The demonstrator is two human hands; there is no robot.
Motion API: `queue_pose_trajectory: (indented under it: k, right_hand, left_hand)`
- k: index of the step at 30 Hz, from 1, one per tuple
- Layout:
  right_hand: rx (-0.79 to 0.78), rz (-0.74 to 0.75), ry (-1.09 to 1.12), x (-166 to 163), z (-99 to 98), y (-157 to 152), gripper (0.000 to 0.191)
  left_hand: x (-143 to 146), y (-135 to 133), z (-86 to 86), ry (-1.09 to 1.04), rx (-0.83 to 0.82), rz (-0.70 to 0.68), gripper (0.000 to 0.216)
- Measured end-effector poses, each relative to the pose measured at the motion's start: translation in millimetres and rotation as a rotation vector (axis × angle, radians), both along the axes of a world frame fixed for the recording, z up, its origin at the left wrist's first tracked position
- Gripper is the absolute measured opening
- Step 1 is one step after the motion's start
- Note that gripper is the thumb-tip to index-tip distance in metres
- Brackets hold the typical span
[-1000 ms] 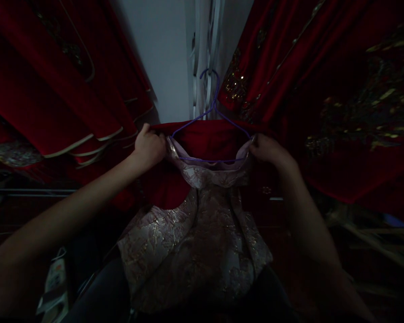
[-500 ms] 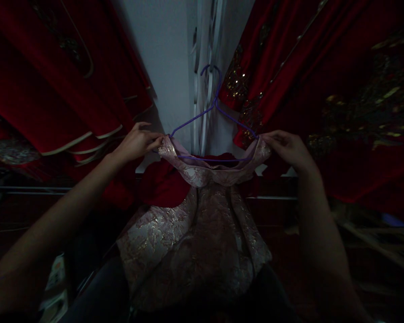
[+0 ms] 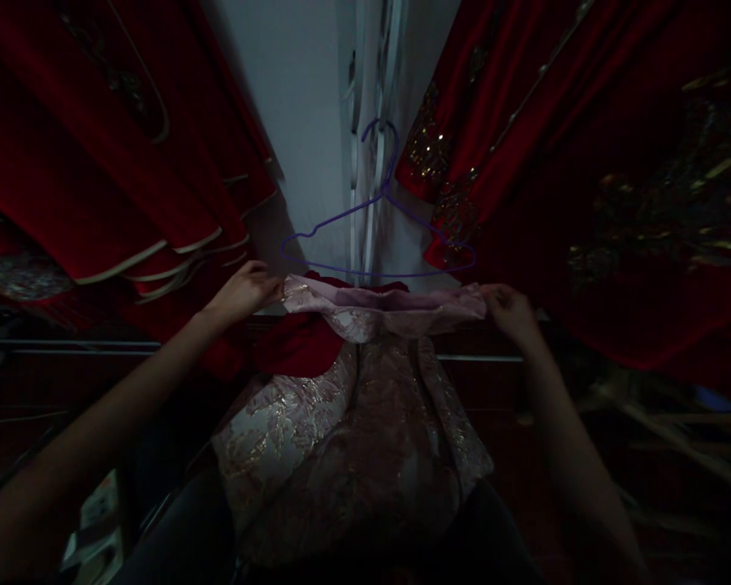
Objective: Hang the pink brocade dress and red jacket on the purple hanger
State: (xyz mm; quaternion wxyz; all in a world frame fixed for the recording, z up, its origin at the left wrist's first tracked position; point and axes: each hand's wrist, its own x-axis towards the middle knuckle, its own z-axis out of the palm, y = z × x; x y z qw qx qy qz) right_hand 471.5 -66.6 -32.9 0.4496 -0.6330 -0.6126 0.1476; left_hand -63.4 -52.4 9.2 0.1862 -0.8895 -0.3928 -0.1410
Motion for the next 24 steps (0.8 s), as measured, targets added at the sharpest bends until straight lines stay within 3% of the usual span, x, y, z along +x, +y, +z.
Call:
queue_pose_trajectory:
  k: [3, 7, 9, 12, 15, 19, 24]
  right_hand:
    - [0.000, 0.112, 0.054, -17, -11.9, -22, 0.027]
    - [0.081, 0.120, 0.054, -53, -1.2, -43, 0.027]
    - [0.104, 0.121, 0.088, -71, 5.8, -50, 0.026]
    - [0.101, 0.111, 0.120, -88, 10.0, -56, 0.024]
    - [0.114, 0.097, 0.137, -90, 7.0, -56, 0.022]
    - [0.206, -0.033, 0.200, -75, 0.3, -50, 0.025]
    - [0.302, -0.234, 0.260, -58, -3.2, -45, 0.024]
  left_hand:
    - [28, -13, 4.4, 0.016, 0.026, -0.034, 0.028]
    - [89, -8, 25.4, -0.092, 0.027, -0.096, 0.027]
    - [123, 0, 27.7, -0.165, -0.012, -0.157, 0.028]
    - [170, 6, 10.8, -0.186, -0.085, -0.262, 0.027]
    - [204, -1, -18.7, -0.196, -0.098, -0.169, 0.025]
    - [211, -27, -36.4, -0.280, -0.047, -0.079, 0.021]
    - [178, -67, -17.5, -0.308, -0.054, -0.087, 0.016]
